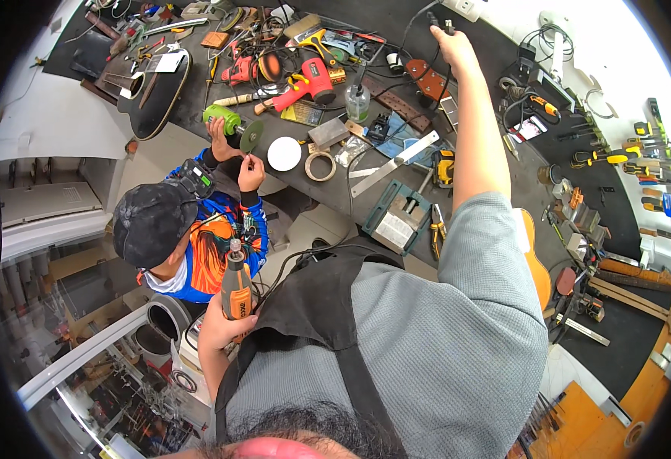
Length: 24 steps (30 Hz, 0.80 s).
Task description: The person uses a rotary tool to grind and shape a small rectangular block of wood. They secure the block in a bench vise, operate the rotary tool on its edges, and then remove it to inspect the result. The person also handles a power drill and a guitar is visible on the workbench.
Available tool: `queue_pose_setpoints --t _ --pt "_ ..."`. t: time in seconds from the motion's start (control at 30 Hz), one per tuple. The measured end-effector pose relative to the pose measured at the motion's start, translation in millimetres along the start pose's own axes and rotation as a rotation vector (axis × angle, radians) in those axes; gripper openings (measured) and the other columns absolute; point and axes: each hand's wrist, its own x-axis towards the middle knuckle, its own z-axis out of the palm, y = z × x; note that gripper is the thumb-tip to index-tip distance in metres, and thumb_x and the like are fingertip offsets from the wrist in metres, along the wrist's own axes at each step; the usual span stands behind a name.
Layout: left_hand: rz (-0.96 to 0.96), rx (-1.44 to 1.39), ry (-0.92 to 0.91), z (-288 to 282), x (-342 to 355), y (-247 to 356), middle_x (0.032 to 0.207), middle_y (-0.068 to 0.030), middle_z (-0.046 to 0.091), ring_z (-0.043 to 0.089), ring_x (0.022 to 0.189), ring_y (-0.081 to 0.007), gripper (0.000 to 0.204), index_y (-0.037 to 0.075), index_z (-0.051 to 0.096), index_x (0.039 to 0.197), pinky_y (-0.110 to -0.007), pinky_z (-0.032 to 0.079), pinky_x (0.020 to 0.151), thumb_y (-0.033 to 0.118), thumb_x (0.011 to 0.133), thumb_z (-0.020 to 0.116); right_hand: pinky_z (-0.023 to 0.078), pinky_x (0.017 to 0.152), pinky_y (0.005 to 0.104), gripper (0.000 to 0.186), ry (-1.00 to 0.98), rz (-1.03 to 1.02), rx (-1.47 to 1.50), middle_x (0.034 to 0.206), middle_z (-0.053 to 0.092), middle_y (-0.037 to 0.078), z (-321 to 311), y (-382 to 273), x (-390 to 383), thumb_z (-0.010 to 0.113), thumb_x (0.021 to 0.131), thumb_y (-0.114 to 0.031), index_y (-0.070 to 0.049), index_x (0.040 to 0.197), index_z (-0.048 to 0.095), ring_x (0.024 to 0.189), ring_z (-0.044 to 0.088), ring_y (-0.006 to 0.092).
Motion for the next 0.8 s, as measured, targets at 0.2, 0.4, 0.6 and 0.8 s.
queue_pose_setpoints --t 0.2,0.4,0.6,0.8 --pt "0.025 -0.014 0.003 -1.5 4.2 -1.4 0.109 -0.0060 0.075 0.075 0.097 -0.0173 0.060 -0.002 0.067 0.127 -0.035 0.061 0.091 0.012 0.075 0.095 0.047 0.066 0.0283 0.033 0.023 -0.010 0.134 0.092 0.067 0.000 -9.2 25.0 14.6 0.066 0.115 -0.033 -0.001 0.122 0.073 0.072 0.057 0.0101" --pt "0.013 -0.019 -0.001 0.0 4.1 2.8 0.106 -0.0055 0.074 0.074 0.094 -0.0169 0.062 -0.002 0.064 0.129 -0.034 0.060 0.088 0.010 0.076 0.094 0.044 0.055 0.0264 0.036 0.035 -0.076 0.284 0.077 0.065 -0.001 -23.9 -13.8 -28.8 0.064 0.117 -0.034 -0.001 0.125 0.076 0.060 0.055 0.0088" --pt "0.074 -0.004 -0.035 -2.7 10.7 -1.0 0.103 -0.0051 0.073 0.073 0.090 -0.0160 0.058 -0.001 0.064 0.128 -0.033 0.060 0.083 0.009 0.077 0.092 0.041 0.052 0.0270 0.040 0.110 -0.027 0.417 0.073 0.062 0.000 -25.9 -33.2 -36.6 0.068 0.115 -0.040 -0.001 0.112 0.074 0.057 0.054 0.0099" --pt "0.083 -0.012 -0.038 -3.0 13.4 -2.4 0.103 -0.0053 0.073 0.073 0.089 -0.0158 0.057 -0.001 0.064 0.127 -0.033 0.060 0.081 0.007 0.077 0.090 0.041 0.051 0.0271 0.039 0.087 -0.064 0.477 0.072 0.062 0.001 -20.7 -35.0 -26.7 0.068 0.115 -0.040 -0.002 0.108 0.071 0.056 0.055 0.0113"
